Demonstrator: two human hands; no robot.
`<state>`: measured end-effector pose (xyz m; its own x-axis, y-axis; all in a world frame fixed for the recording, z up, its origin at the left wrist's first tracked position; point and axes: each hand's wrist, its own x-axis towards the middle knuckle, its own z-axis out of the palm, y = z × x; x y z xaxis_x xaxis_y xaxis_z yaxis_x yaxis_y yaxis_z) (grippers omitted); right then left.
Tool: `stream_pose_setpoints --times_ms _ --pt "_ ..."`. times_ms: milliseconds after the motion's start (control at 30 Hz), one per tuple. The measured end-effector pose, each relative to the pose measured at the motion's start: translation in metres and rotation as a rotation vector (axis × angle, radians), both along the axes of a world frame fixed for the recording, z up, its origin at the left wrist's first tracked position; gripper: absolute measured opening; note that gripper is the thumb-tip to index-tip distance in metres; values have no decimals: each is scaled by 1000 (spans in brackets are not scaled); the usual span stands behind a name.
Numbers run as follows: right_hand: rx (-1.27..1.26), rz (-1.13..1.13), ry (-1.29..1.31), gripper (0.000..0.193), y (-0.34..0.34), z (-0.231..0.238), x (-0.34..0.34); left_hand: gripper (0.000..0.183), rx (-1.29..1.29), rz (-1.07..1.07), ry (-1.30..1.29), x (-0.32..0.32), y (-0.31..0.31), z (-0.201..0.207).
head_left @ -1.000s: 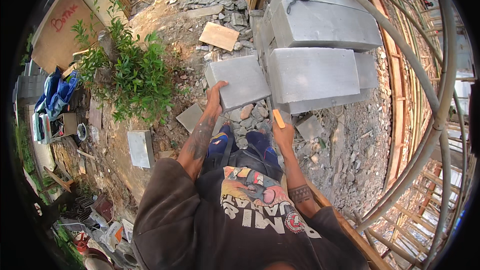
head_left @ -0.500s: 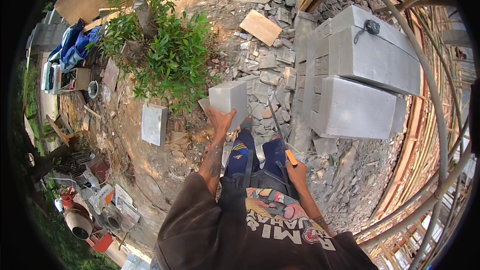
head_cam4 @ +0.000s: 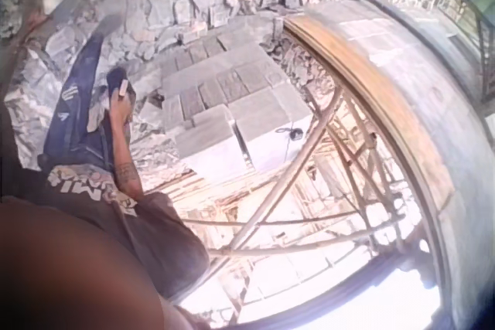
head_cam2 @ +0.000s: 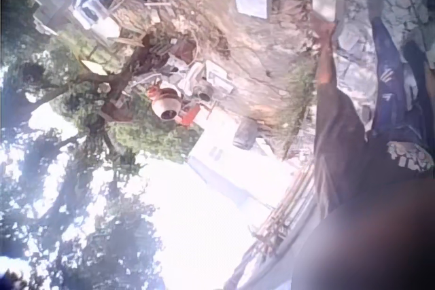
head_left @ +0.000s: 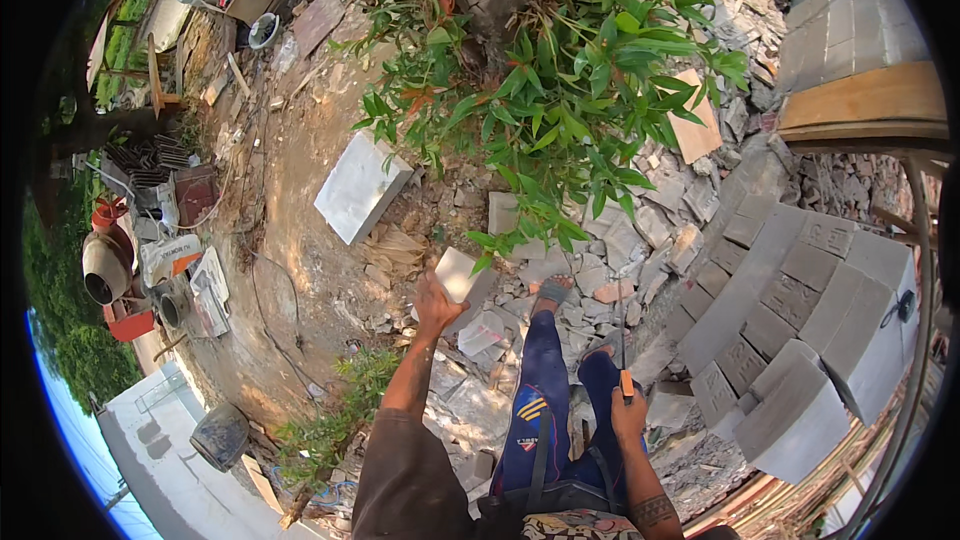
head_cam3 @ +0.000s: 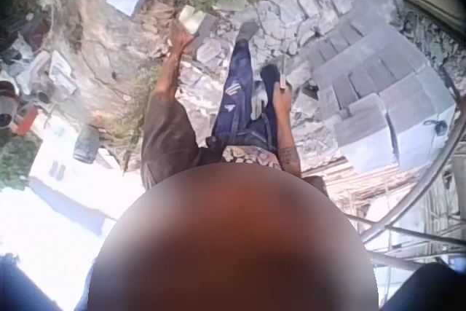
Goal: The person measures a rectangular tile with a tape measure, marks it with a saw, and then cuts it in half. The person then stacks the cut pieces with other tiles.
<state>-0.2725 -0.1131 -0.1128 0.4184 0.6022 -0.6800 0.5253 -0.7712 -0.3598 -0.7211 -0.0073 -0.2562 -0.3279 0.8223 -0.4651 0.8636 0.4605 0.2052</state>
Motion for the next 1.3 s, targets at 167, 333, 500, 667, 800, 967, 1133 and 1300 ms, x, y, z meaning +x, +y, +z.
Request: stream_pose_setpoints --times_ms 167,333,500,667,800,967,1133,1300 --pt "115 209 -76 32 22 -57 -34 118 -94 145 -216 -85 30 -72" --pt "237 -43 263 38 51 -146 -90 116 -30 25 -306 -153 40 -141" --pt "236 -170 547 40 86 -191 -205 120 -50 -26 -338 -196 42 -155" --pt "149 -54 504 43 51 -167 -220 99 220 -74 -122 -200 18 -176" --pt "244 276 491 44 16 -121 -156 82 203 104 -39 -185 11 -184" --pt "594 1022 485 50 53 -141 -170 88 434 250 55 -157 -10 -167" --pt "780 1215 480 46 184 -193 -398 75 493 625 -100 -57 -101 -143" --pt "871 1394 203 40 235 -253 -545 45 105 1023 -955 86 -236 -101"
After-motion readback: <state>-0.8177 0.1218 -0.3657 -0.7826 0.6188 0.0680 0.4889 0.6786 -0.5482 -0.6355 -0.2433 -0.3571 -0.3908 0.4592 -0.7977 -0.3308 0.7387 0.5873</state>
